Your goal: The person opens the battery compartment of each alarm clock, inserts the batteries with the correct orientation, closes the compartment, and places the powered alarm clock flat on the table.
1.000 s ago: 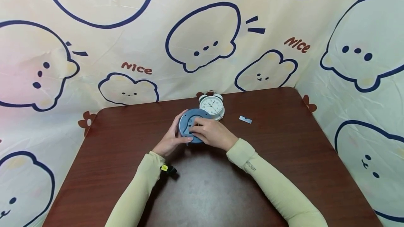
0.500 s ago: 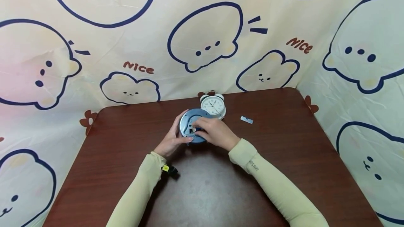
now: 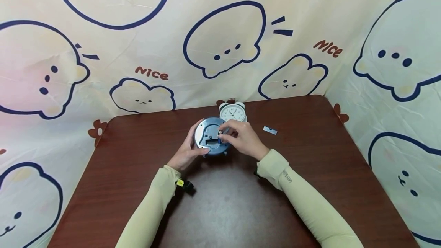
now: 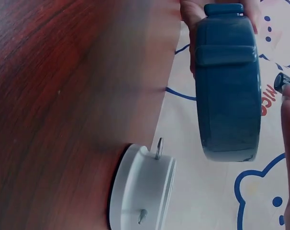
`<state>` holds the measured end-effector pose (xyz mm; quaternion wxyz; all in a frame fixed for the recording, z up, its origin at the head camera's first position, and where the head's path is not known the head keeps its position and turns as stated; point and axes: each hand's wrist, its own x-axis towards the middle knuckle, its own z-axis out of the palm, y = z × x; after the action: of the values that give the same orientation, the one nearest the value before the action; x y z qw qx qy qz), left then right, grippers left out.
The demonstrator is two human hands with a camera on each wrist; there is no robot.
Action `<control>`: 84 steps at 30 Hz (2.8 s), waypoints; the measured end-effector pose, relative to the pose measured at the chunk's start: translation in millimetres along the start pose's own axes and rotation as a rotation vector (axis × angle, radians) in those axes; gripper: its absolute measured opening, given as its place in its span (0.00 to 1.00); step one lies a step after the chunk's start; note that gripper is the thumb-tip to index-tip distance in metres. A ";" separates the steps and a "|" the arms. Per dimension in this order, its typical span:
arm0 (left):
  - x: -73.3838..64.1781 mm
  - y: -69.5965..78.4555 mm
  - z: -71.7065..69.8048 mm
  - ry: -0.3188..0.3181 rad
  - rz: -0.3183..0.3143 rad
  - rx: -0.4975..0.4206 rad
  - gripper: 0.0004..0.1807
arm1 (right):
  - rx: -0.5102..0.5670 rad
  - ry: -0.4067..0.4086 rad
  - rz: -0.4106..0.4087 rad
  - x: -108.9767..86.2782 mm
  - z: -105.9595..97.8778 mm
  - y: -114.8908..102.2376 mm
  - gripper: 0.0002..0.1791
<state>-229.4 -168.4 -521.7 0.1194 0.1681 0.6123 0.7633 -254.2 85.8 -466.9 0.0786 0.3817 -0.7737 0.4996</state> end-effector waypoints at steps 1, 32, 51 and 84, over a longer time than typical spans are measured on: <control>0.1 -0.1 0.1 0.000 0.002 -0.001 0.59 | -0.006 -0.002 -0.001 -0.1 -0.4 -0.2 0.14; -0.6 1.4 1.0 -0.038 -0.007 -0.051 0.59 | -0.258 -0.101 -0.216 4.0 12.2 -3.8 0.12; -1.4 -1.1 0.6 -0.024 -0.023 -0.042 0.58 | -0.218 -0.065 -0.244 1.3 17.1 -0.3 0.10; 1.2 1.8 5.0 -0.001 0.017 -0.003 0.60 | 0.018 -0.041 0.484 2.7 29.1 7.7 0.54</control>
<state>-228.5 -163.8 -518.9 0.1133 0.1734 0.6098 0.7650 -253.6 61.8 -485.2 -0.0626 0.1958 -0.8395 0.5029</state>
